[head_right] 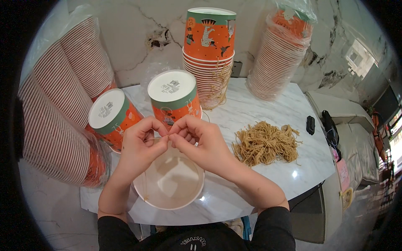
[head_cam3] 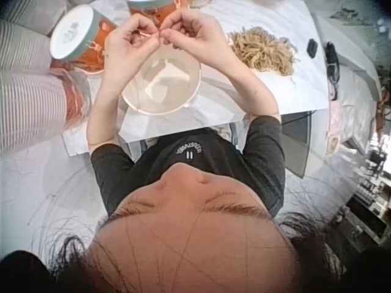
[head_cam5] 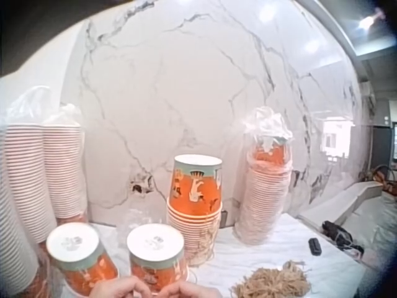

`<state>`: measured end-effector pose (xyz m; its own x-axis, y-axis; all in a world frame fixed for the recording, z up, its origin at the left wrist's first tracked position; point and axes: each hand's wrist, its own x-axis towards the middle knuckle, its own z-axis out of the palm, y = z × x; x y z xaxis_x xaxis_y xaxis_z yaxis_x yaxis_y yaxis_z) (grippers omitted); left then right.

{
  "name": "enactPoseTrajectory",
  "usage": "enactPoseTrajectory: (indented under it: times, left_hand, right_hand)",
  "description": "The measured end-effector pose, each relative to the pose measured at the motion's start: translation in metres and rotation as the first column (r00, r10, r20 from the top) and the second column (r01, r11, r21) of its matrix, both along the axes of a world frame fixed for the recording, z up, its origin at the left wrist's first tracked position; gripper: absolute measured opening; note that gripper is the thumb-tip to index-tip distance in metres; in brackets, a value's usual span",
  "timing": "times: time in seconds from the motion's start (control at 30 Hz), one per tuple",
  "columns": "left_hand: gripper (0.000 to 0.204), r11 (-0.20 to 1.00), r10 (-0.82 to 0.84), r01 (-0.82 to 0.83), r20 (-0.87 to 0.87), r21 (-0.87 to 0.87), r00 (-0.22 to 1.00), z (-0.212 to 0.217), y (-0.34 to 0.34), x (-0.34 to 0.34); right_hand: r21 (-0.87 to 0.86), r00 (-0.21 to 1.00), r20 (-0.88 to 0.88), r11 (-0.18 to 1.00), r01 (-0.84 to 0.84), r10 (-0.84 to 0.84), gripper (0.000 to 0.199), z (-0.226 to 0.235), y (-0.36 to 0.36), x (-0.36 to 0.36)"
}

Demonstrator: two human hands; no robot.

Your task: Threading and tying elastic cords through the holes of decorative paper buckets.

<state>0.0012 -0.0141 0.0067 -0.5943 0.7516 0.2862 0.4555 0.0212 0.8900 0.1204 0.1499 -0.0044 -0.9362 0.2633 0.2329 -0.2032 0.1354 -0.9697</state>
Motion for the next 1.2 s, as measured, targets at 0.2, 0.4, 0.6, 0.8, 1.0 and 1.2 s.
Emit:
enactPoseTrajectory:
  times: [0.2,0.4,0.6,0.8,1.0,1.2]
  left_hand:
    - [0.012,1.0,0.008,-0.008,-0.063,0.011,0.998,0.006,-0.001,0.006]
    - [0.012,0.995,0.07,-0.055,-0.183,0.083,0.981,0.003,0.002,0.007]
    - [0.013,0.993,0.087,-0.061,-0.262,0.106,0.961,0.003,0.003,0.005]
    - [0.01,0.999,-0.047,0.048,-0.094,0.006,0.994,0.006,-0.004,-0.005]
    - [0.01,0.993,-0.122,0.122,0.086,0.0,0.989,0.003,-0.003,-0.008]
    - [0.008,0.994,-0.105,0.105,-0.021,0.008,0.994,0.004,-0.005,-0.009]
  right_hand:
    - [-0.161,0.999,-0.037,0.987,-0.019,0.013,0.013,-0.004,0.0,-0.004]
    - [0.202,0.98,-0.154,0.967,0.153,-0.123,0.008,-0.004,-0.007,-0.003]
    - [0.371,0.975,-0.176,0.908,0.196,-0.139,0.01,-0.005,-0.003,-0.003]
    - [0.022,0.984,0.072,0.986,-0.166,0.165,0.01,-0.006,0.015,-0.006]
    - [-0.24,0.956,0.083,0.937,-0.253,0.28,0.011,-0.002,0.016,-0.009]
    - [-0.229,0.97,0.113,0.956,-0.183,0.213,0.008,-0.002,0.014,-0.008]
